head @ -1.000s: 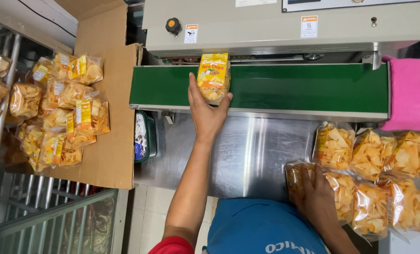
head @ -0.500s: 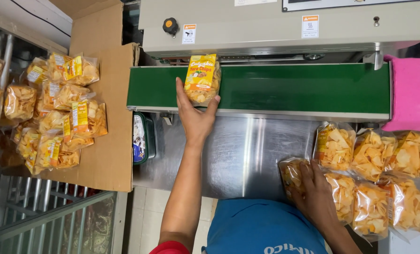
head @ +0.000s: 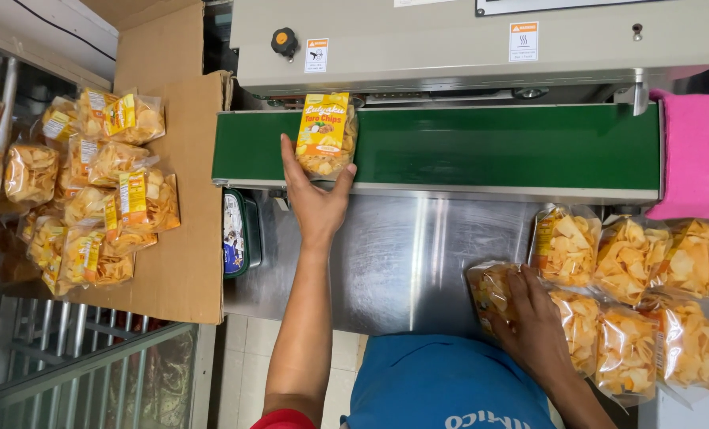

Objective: Manually feeding bags of chips into a continuous band sealer and organizing the sealed products on a metal table.

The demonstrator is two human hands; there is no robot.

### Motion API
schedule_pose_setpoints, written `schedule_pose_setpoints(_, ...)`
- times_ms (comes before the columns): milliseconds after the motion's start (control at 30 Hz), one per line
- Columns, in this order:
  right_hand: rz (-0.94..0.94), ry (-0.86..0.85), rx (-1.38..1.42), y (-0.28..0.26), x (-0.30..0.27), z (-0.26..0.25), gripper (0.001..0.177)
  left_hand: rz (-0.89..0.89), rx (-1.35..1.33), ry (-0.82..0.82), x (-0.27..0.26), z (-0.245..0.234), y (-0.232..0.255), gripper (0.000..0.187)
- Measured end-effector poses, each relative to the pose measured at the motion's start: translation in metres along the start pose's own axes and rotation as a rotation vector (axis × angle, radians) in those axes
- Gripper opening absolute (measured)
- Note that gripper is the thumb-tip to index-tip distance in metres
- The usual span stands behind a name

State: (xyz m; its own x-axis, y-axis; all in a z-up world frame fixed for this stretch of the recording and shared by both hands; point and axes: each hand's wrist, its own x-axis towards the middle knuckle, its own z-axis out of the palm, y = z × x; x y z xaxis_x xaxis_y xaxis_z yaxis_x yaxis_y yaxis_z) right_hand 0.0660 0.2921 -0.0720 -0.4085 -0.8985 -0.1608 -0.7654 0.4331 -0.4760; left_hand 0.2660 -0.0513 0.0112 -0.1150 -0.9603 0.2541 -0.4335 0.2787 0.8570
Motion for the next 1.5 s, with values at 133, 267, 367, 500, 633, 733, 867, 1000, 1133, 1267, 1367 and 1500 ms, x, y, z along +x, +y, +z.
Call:
schedule_pose_setpoints(133, 0.0, 0.007, 0.004, -0.001, 0.0, -0.003, 0.083, -0.006, -0.019, 0.012, 0.0, -0.002, -0.004, 0.109)
schedule_pose_setpoints(267, -0.049, 0.05, 0.014, -0.002, 0.0, -0.005, 0.083, 0.008, -0.039, 0.019, 0.002, -0.005, -0.007, 0.108)
schedule_pose_setpoints(367, -0.031, 0.023, 0.011, -0.005, 0.0, -0.008, 0.082, 0.008, -0.023, 0.026, 0.004, -0.01, -0.005, 0.108)
schedule_pose_setpoints(500, -0.029, 0.023, 0.006, -0.001, 0.0, -0.004, 0.083, 0.005, -0.038, 0.025, 0.007, -0.015, -0.007, 0.107)
schedule_pose_setpoints(633, 0.003, 0.008, 0.026, -0.002, -0.001, -0.005, 0.083, -0.003, -0.038, 0.015, 0.008, -0.02, -0.013, 0.107)
schedule_pose_setpoints(733, 0.068, -0.014, 0.109, -0.008, -0.001, -0.015, 0.086, 0.03, 0.026, 0.011, 0.006, -0.025, -0.027, 0.109)
schedule_pose_setpoints(867, 0.13, 0.066, 0.31, -0.012, 0.008, -0.033, 0.091, 0.325, 0.148, 0.203, -0.022, -0.019, -0.014, 0.096)
schedule_pose_setpoints(1000, 0.177, 0.248, 0.816, -0.045, 0.021, -0.064, 0.098, 0.344, -0.028, -0.021, -0.078, 0.018, 0.018, 0.071)
schedule_pose_setpoints(1133, -0.081, 0.207, 1.234, -0.061, 0.034, -0.082, 0.109, -0.157, -0.724, -0.679, -0.118, 0.051, 0.035, 0.099)
schedule_pose_setpoints(1267, -0.244, 0.152, 1.14, -0.063, 0.038, -0.096, 0.104, -0.253, -0.948, -0.75, -0.132, 0.067, 0.054, 0.083)
schedule_pose_setpoints(1367, -0.26, 0.102, 1.284, -0.036, 0.043, -0.083, 0.103, -0.36, -1.014, -0.621, -0.134, 0.082, 0.037, 0.067)
schedule_pose_setpoints(1500, -0.072, 0.044, 1.258, -0.024, 0.031, -0.067, 0.117, -0.539, -1.271, -0.417, -0.138, 0.091, 0.014, 0.057)
